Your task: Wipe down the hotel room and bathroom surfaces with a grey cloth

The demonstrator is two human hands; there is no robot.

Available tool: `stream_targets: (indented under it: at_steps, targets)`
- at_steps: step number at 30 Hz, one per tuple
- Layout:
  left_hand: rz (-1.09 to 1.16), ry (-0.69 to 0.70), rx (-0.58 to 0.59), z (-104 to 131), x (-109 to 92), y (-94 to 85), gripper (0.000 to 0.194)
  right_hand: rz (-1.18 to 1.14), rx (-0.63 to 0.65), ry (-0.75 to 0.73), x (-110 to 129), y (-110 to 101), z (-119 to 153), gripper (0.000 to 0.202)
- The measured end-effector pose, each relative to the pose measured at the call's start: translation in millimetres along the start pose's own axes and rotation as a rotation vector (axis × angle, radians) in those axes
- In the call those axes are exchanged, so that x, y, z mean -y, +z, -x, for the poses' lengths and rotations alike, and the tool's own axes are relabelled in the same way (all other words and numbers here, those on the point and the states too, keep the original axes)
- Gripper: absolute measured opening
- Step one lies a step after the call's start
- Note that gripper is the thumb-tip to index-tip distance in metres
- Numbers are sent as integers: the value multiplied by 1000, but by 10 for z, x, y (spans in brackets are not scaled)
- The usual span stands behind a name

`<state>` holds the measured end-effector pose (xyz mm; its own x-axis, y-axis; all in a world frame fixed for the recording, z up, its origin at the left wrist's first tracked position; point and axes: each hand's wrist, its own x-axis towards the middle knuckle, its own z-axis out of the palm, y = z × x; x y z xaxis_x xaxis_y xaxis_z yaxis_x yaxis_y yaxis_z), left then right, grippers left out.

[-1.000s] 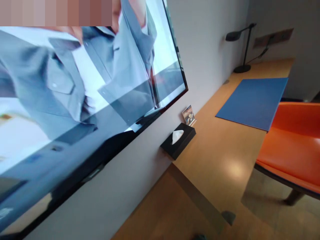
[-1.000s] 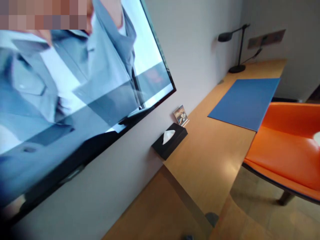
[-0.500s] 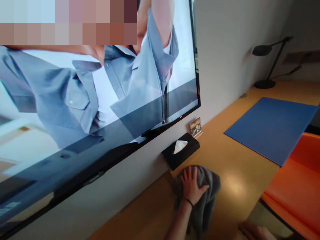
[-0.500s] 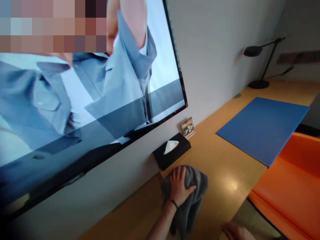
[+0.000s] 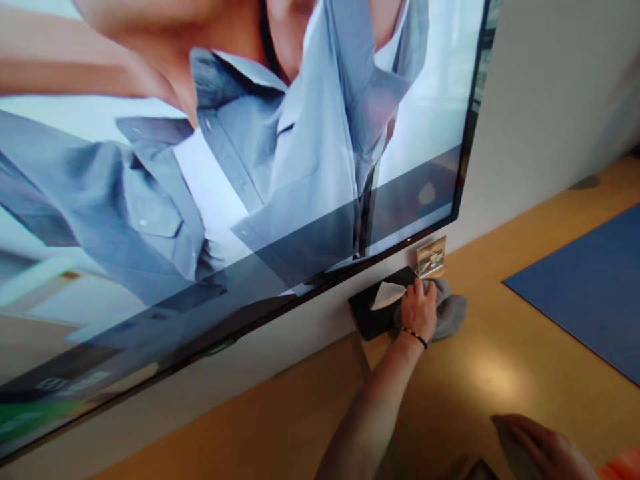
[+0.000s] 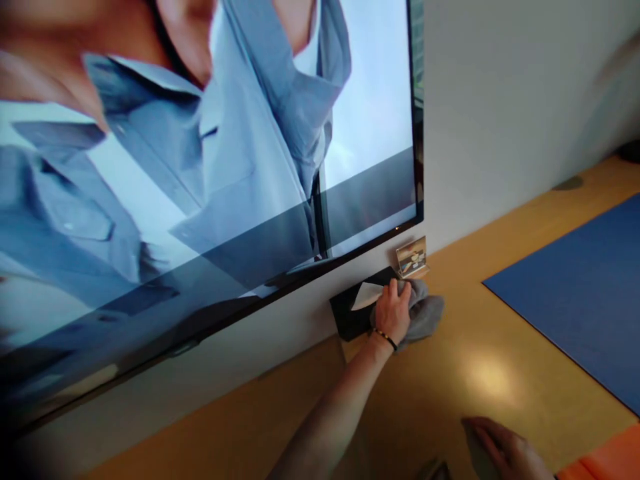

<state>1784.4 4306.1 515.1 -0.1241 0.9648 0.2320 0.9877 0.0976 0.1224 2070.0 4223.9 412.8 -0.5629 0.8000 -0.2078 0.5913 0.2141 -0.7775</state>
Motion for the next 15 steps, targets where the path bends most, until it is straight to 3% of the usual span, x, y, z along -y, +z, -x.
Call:
stream_targets:
  at_steps: [4, 7, 10, 12, 15]
  targets:
    - [-61, -137, 99, 515, 575, 112, 42, 12, 21, -33, 294, -179, -439, 53]
    - [-59, -465, 150, 1050, 1101, 75, 49, 41, 59, -75, 452, -216, -684, 52]
    - [-54, -745, 201, 1418, 1609, -160, 46, 129, 70, -219, 624, -171, -893, 46]
    - [-42, -823, 156, 1469, 1819, -345, 47, 189, 31, -326, 774, -117, -1063, 43]
    - [-3, -807, -49, 1231, 1845, -483, 55, 230, -15, -427, 1034, -27, -1424, 42]
